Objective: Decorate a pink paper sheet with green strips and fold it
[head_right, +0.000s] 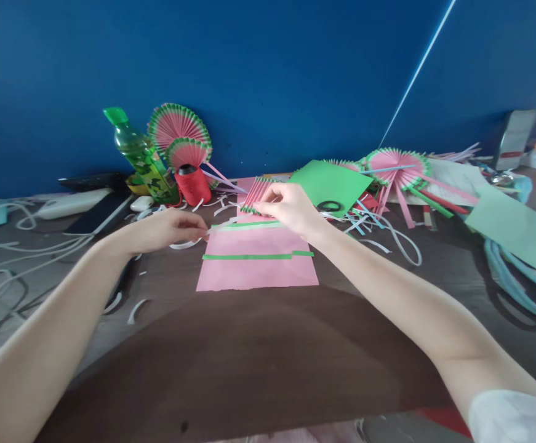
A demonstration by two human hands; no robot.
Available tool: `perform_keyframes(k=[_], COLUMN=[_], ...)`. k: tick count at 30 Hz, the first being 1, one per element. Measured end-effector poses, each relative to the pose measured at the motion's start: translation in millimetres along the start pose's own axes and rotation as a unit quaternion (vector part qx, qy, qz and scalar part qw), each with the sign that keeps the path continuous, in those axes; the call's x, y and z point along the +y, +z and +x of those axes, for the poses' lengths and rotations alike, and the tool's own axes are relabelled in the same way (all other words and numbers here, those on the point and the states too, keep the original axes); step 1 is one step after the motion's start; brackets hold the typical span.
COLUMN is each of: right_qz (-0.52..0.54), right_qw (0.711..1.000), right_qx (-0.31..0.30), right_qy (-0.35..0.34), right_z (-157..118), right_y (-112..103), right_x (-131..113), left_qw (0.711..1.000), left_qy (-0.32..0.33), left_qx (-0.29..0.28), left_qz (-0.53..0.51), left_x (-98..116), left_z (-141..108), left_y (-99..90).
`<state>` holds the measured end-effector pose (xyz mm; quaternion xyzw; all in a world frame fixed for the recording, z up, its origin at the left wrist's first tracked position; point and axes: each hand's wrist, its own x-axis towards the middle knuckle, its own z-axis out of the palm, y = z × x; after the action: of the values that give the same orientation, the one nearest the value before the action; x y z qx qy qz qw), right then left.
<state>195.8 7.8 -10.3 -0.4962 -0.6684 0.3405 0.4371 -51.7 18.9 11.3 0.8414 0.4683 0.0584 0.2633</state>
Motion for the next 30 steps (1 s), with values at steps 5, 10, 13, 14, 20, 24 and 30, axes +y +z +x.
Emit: perform_keyframes(k=[5,10,13,14,20,24,30], right_qz=[-0.068,-0.086,-0.052,-0.037,-0.053,-0.079,-0.081], right_qw=[0.996,0.986,0.982,0.981,0.962,0.952,0.945], right_qx=[-0.051,-0.133,-0.181,-0.192,-0.269,-0.296,-0.318], right_qy=[-0.003,-0.053,-0.019,-0.003,0.007,0.006,0.011], right_z=[1,2,2,2,1,-1,1], right_y=[-5,-1,-2,-3,-5,-5,-8], right_x=[-2,4,4,3,2,2,0], left_qw=[0.998,0.997,0.997,0.997,0.997,0.997,0.994], left_qy=[0.033,0.028,0.027,0.028,0.031,0.022,-0.005], left_qx=[-0.037,-0.032,-0.046,-0.052,-0.061,-0.055,-0.052], left_qz=[-0.041,-0.065,-0.058,-0.055,-0.037,-0.049,-0.098], left_x=[-5,1,1,1,-3,-4,-10], left_z=[4,4,4,5,8,9,11], left_y=[4.6,5.1,6.0,6.7,11.7,12.0,12.5])
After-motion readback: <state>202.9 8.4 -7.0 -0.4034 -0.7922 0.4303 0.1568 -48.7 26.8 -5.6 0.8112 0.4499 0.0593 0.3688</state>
